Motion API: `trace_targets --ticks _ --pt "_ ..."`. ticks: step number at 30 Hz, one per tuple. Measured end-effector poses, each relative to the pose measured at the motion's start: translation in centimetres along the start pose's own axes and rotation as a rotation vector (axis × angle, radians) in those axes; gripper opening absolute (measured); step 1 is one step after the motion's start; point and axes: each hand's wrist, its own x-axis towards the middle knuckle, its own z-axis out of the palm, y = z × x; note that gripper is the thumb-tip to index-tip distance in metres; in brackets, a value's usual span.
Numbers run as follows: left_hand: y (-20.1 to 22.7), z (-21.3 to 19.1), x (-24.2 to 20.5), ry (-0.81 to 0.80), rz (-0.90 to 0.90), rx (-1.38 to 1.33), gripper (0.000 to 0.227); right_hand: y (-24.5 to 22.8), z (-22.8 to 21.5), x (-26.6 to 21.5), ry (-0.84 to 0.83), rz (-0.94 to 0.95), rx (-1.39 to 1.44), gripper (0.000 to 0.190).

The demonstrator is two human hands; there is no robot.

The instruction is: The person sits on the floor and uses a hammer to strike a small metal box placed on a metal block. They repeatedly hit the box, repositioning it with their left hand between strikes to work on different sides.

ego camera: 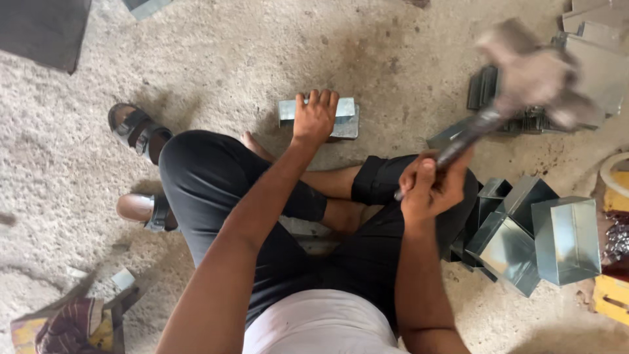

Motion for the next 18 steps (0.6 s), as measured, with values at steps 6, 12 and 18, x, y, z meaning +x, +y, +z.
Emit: trace_targets --ticks 6,12,18 --pt "-0.4 0.3 0.2 0.006 -0.022 0.036 0.024 4.6 1.3 1.0 -0.175 0.148 -0.227 0.056" --pt "0.4 0.3 1.1 0.094 -0.031 0.047 0.025 5.1 0.5 1.2 -0.289 0.679 -0.25 0.058" --pt "0.8 0.9 -1.0 0.044 -0.045 0.062 0.022 4.9 0.4 -2.8 -0.151 0.538 -0.078 0.056"
